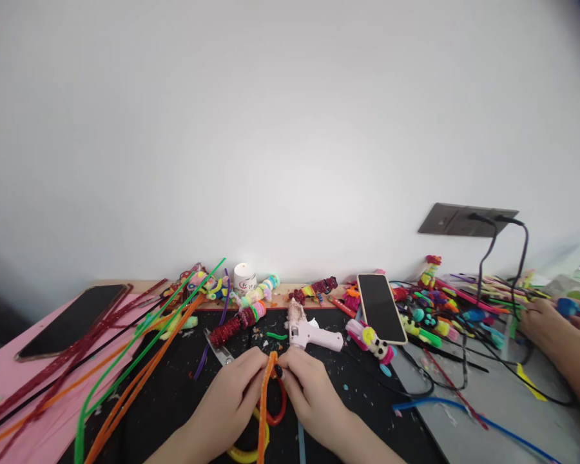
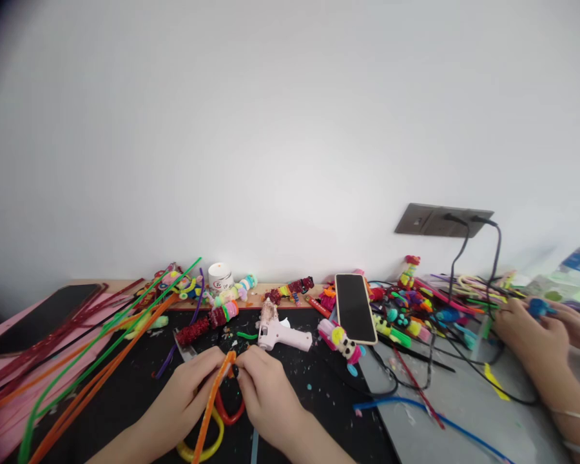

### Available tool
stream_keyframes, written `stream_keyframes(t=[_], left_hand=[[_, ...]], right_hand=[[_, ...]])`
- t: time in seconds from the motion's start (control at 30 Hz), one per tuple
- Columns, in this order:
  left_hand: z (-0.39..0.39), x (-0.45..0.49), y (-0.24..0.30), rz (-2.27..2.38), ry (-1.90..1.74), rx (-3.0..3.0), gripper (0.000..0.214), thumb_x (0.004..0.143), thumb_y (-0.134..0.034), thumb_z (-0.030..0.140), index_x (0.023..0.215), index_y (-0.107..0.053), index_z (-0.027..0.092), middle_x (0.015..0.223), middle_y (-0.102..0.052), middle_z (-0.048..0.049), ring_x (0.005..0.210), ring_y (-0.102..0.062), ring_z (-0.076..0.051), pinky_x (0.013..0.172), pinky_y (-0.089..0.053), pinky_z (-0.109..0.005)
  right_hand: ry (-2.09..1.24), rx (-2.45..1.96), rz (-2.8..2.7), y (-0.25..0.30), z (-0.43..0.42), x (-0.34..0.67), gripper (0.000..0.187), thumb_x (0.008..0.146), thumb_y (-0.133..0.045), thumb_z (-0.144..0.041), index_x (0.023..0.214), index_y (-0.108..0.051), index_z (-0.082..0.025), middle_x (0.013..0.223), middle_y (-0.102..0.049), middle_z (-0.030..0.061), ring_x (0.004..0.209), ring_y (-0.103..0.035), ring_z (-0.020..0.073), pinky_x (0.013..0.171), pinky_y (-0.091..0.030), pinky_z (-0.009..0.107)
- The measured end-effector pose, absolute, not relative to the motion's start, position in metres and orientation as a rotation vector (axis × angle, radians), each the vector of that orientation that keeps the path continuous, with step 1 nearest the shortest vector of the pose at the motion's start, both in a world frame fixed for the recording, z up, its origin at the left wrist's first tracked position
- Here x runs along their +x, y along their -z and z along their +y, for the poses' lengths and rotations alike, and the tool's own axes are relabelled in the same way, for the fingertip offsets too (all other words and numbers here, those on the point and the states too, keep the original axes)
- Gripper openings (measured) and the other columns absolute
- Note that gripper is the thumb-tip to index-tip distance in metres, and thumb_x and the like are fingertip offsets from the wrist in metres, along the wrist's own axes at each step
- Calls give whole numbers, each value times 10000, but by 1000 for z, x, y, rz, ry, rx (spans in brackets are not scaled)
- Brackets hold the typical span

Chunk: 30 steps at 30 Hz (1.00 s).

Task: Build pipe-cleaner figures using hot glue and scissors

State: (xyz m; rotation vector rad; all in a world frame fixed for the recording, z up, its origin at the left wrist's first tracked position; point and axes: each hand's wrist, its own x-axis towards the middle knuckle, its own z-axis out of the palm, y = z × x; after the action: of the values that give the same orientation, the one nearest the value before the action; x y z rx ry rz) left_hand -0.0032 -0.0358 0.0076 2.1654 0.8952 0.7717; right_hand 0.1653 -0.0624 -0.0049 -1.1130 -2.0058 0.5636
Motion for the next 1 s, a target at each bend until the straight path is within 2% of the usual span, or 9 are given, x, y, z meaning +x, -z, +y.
stream_keyframes(t=[0.5, 1.0], left_hand=[[-37, -4, -14, 873, -749, 2172, 214, 902, -328, 168, 728, -449, 200, 711, -497, 1, 633, -462, -134, 588, -387, -223], [-35, -3, -1, 849, -744, 2134, 221, 916, -321, 206, 722, -427, 201, 728, -500, 2, 648, -455, -139, 602, -371, -233]], right_hand=[[-625, -1152, -1991, 0, -63, 167, 159, 872, -359, -80, 841, -466, -194, 800, -516, 17, 739, -483, 153, 658, -397, 263], [-614, -1077, -2002, -4, -63, 165, 203, 890, -322, -87, 827, -483, -194, 780, -526, 21, 712, -488, 150, 625, -412, 249]])
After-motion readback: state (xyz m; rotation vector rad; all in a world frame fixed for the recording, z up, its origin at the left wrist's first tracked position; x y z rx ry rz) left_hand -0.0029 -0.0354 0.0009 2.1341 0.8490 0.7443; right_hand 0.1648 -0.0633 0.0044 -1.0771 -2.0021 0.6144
